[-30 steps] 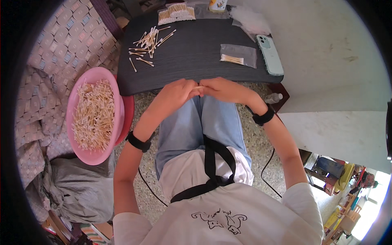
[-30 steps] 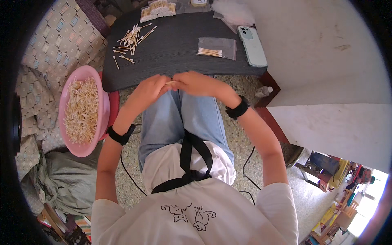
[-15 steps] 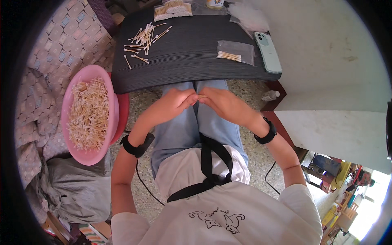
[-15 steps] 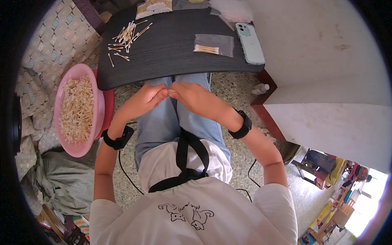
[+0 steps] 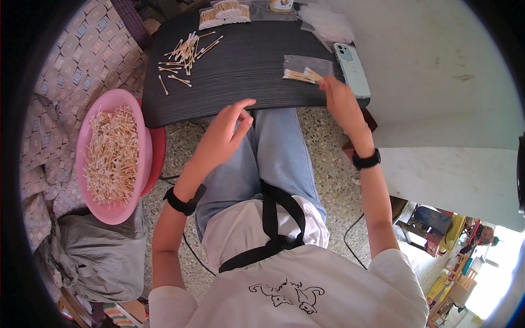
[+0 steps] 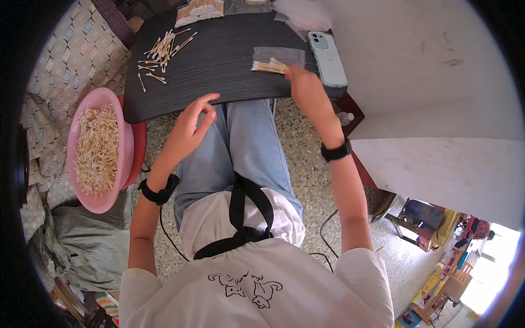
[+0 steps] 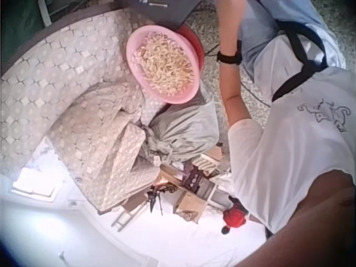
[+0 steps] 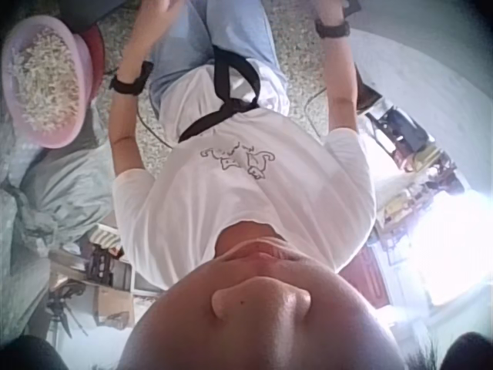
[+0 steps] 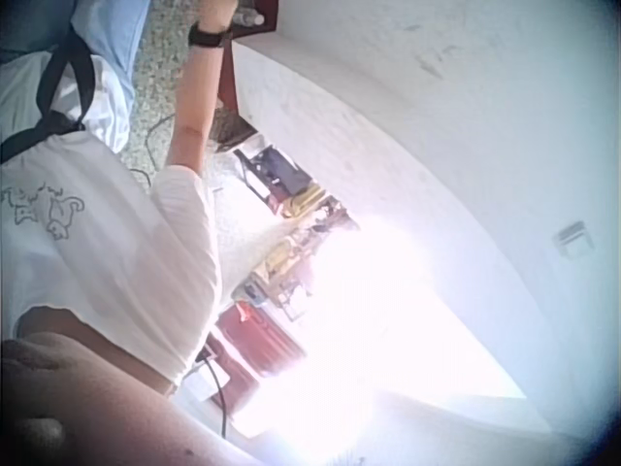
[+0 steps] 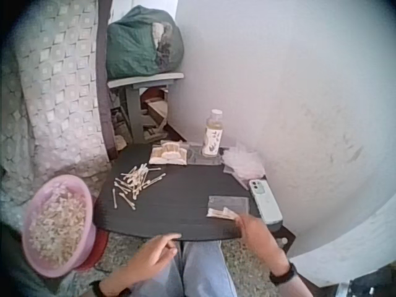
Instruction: The person removes cotton swabs from a plastic bag, spreads them across the table, and then gathers them back into the bag before sealing it.
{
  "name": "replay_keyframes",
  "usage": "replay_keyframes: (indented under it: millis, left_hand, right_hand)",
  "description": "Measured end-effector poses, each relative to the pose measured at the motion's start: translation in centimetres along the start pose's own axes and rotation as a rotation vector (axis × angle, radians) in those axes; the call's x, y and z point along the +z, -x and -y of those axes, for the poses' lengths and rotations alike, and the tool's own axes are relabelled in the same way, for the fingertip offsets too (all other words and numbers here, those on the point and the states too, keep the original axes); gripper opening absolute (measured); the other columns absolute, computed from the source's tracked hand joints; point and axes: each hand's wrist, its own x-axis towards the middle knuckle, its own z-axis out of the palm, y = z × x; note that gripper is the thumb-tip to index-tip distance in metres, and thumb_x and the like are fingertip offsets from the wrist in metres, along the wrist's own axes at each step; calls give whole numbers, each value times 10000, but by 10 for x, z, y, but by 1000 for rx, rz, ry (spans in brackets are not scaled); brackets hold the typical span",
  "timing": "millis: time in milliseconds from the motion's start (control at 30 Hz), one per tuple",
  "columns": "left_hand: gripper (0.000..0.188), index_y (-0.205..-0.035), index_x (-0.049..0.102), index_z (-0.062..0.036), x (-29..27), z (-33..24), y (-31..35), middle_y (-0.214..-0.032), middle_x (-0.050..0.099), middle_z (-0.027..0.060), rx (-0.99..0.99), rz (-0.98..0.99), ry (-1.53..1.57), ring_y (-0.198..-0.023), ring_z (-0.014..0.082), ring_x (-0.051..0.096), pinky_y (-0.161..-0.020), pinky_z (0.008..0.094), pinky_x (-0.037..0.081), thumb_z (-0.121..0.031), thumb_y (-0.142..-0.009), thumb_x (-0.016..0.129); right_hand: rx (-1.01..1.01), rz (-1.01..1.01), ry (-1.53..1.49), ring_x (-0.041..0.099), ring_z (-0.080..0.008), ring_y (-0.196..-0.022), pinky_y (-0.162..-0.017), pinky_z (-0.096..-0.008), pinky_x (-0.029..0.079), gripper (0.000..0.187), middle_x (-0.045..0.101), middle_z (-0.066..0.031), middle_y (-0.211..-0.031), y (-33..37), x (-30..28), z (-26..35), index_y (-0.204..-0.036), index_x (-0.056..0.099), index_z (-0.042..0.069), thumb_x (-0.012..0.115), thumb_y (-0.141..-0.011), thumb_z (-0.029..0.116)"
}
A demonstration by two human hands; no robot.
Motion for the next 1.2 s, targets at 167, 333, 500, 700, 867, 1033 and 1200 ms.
replay_keyframes:
  millis: [167,333,500,700,867,1033,1200]
  left_hand:
    - [306,-1151,557,-67,-3,2,3,-814,592,66,23,75,-97,-795,202,590,-773,330,452,4,-854,539]
    - [204,-991,623,-52,-6,5,9,-804,605,59,39,33,-99,-777,210,585,-753,334,449,30,-816,558]
    - [123,-935,618,-45,-1,6,-10,-847,612,76,99,-107,-163,-848,266,568,-767,365,458,-35,-817,585]
    - [181,-926,613,-41,31,6,-38,-893,594,93,176,-298,-226,-889,289,555,-791,384,448,-22,-750,650]
    - [249,-926,610,-32,60,2,-62,-968,591,104,241,-355,-313,-1014,297,546,-904,422,433,-97,-711,720]
    - [249,-878,618,-41,75,6,-70,-941,606,81,193,-380,-381,-958,275,579,-1005,453,392,-203,-728,732]
    - [268,-816,621,-44,83,3,-73,-950,611,73,99,-435,-459,-949,260,586,-1023,443,383,-242,-697,756]
  right_hand:
    - [122,71,258,613,-412,-721,-608,-506,474,179,607,-246,-760,-20,13,-24,-874,508,-6,467,-940,155]
    - [126,164,373,625,-406,-729,-644,-488,508,180,626,-241,-788,-18,20,-4,-882,511,-15,474,-928,156]
    - [45,122,197,604,-418,-692,-567,-504,469,187,597,-235,-713,-8,46,23,-865,482,6,471,-948,173]
    - [52,108,125,619,-413,-707,-598,-485,502,160,614,-235,-733,-7,41,54,-860,510,5,467,-936,139]
    - [190,-27,75,602,-433,-688,-556,-499,468,228,595,-247,-695,8,22,20,-840,505,-6,445,-961,178]
    - [281,10,46,584,-449,-688,-535,-503,436,275,577,-263,-682,26,25,10,-840,499,-8,428,-979,218]
    - [298,58,14,589,-443,-677,-536,-510,436,275,583,-256,-682,32,28,17,-840,501,1,425,-980,226]
